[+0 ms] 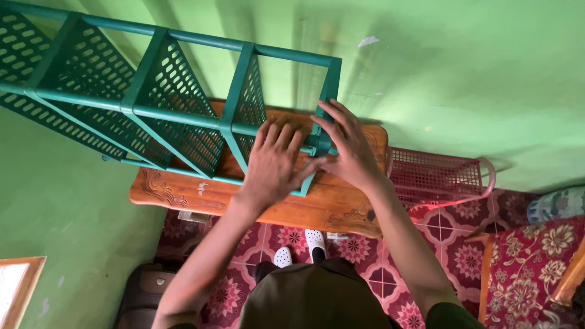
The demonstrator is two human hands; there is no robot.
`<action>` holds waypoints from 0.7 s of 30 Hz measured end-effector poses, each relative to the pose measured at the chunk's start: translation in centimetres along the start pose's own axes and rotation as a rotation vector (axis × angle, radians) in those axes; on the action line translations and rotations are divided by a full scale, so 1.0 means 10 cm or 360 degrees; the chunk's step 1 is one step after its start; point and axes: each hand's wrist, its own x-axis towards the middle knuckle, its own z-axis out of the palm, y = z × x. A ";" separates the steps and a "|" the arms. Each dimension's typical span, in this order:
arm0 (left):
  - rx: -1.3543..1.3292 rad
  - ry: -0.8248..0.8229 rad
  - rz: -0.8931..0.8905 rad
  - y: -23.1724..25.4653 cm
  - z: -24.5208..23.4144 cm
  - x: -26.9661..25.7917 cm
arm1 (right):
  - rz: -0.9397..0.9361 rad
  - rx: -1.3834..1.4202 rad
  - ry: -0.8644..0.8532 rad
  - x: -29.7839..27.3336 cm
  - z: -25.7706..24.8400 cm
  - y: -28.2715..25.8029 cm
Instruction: The person disassembles a green plastic shelving unit on a wooden table. They remove the curved handles and several shelf panels one by one, placing them on the table. The task ends with the shelving frame partially disassembled and parts laid out.
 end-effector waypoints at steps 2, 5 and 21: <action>0.0057 -0.0155 0.0002 -0.09 0.03 0.02 | 0.0065 -0.0039 0.0007 0.03 0.05 -0.03; 0.0062 -0.0218 -0.0007 -0.15 0.03 -0.03 | 0.0107 -0.0054 0.0037 -0.01 0.11 -0.10; -0.0128 -0.0430 0.0204 -0.20 -0.34 -0.23 | -0.0135 -0.0217 0.0069 -0.11 0.29 -0.44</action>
